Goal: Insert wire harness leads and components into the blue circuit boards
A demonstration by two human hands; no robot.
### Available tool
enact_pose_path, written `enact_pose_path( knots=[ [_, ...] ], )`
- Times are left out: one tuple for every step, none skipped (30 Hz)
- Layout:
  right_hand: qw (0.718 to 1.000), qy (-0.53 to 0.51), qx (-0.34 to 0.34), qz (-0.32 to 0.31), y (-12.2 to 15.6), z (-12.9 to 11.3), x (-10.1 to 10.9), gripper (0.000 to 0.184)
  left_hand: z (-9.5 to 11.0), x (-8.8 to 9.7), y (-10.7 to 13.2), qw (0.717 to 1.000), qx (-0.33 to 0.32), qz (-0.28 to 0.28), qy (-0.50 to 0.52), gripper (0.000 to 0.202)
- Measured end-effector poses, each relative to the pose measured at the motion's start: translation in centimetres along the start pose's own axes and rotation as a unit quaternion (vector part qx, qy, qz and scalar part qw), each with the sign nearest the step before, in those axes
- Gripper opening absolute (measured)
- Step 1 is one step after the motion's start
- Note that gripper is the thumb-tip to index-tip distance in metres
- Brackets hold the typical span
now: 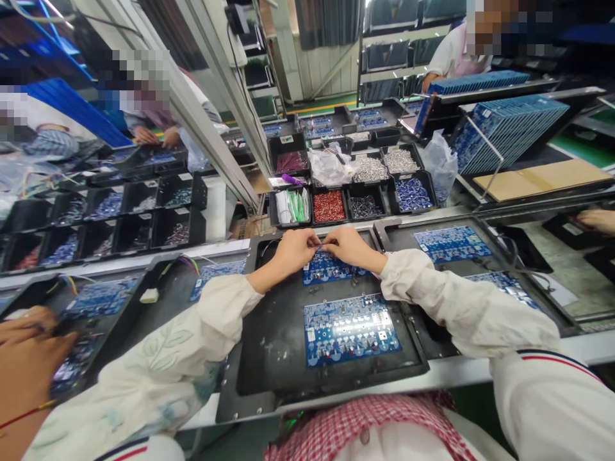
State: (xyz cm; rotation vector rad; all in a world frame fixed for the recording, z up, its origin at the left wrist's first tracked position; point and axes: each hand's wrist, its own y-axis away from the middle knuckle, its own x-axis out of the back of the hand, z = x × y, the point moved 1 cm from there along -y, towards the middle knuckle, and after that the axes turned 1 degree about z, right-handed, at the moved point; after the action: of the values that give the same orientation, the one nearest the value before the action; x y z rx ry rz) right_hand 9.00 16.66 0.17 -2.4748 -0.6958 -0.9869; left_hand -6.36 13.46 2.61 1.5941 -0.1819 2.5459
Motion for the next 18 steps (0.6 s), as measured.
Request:
enact_pose_path(
  knots=[
    [1.000, 0.002, -0.001, 0.003, 0.0, 0.0, 0.0, 0.010, 0.0, -0.1, 0.0, 1.000, -0.001, -0.002, -0.004, 0.016],
    [1.000, 0.004, -0.001, 0.004, 0.0, 0.0, -0.1, 0.010, 0.0, -0.3, 0.0, 1.000, -0.004, -0.005, -0.010, 0.016],
    [1.000, 0.007, -0.001, 0.004, 0.0, 0.0, -0.1, 0.010, 0.1, -0.4, -0.1, 1.000, -0.008, -0.008, -0.017, 0.016],
    [1.000, 0.011, -0.001, 0.003, 0.0, 0.0, -0.2, 0.009, 0.1, -0.5, 0.0, 1.000, -0.013, -0.009, -0.027, 0.017],
    [1.000, 0.014, 0.000, 0.001, 0.0, 0.0, -0.2, 0.009, 0.2, -0.5, 0.0, 0.999, -0.018, -0.011, -0.038, 0.019],
    [1.000, 0.017, -0.001, -0.001, 0.1, 0.0, -0.2, 0.008, 0.4, -0.3, 0.1, 0.998, -0.020, -0.011, -0.052, 0.023],
    [1.000, 0.019, -0.002, -0.002, 0.1, 0.0, -0.2, 0.008, 0.5, 0.0, 0.3, 0.998, -0.022, -0.010, -0.065, 0.029],
    [1.000, 0.019, -0.003, -0.003, 0.1, 0.0, -0.2, 0.008, 0.7, 0.6, 0.7, 0.997, -0.023, -0.002, -0.073, 0.035],
    [1.000, 0.019, -0.004, -0.004, 0.1, -0.1, -0.2, 0.009, 1.0, 1.3, 1.1, 0.997, -0.023, 0.009, -0.073, 0.040],
    [1.000, 0.019, -0.005, -0.004, 0.1, -0.1, -0.2, 0.009, 1.2, 2.1, 1.7, 0.998, -0.021, 0.017, -0.060, 0.041],
    [1.000, 0.020, -0.006, -0.006, 0.1, -0.2, -0.2, 0.009, 1.3, 2.9, 2.4, 0.999, -0.017, 0.015, -0.035, 0.038],
    [1.000, 0.021, -0.007, -0.007, 0.1, -0.3, -0.1, 0.010, 1.5, 3.6, 3.3, 1.000, -0.010, 0.002, -0.002, 0.034],
    [1.000, 0.023, -0.007, -0.009, 0.1, -0.3, -0.1, 0.010, 1.5, 4.1, 4.3, 0.999, 0.000, -0.022, 0.035, 0.031],
    [1.000, 0.026, -0.008, -0.010, 0.1, -0.4, -0.2, 0.010, 1.5, 4.5, 5.3, 0.996, 0.014, -0.052, 0.073, 0.031],
    [0.999, 0.031, -0.008, -0.009, 0.1, -0.4, -0.2, 0.010, 1.5, 4.6, 6.3, 0.991, 0.026, -0.079, 0.109, 0.032],
    [0.999, 0.035, -0.007, -0.007, 0.1, -0.4, -0.2, 0.010, 1.4, 4.6, 7.2, 0.985, 0.039, -0.097, 0.137, 0.032],
    [0.999, 0.039, -0.006, -0.003, 0.2, -0.4, -0.3, 0.010, 1.2, 4.4, 8.1, 0.981, 0.051, -0.105, 0.157, 0.032],
    [0.999, 0.043, -0.006, 0.000, 0.2, -0.3, -0.4, 0.010, 0.9, 4.2, 8.8, 0.978, 0.063, -0.105, 0.166, 0.032]
  ],
)
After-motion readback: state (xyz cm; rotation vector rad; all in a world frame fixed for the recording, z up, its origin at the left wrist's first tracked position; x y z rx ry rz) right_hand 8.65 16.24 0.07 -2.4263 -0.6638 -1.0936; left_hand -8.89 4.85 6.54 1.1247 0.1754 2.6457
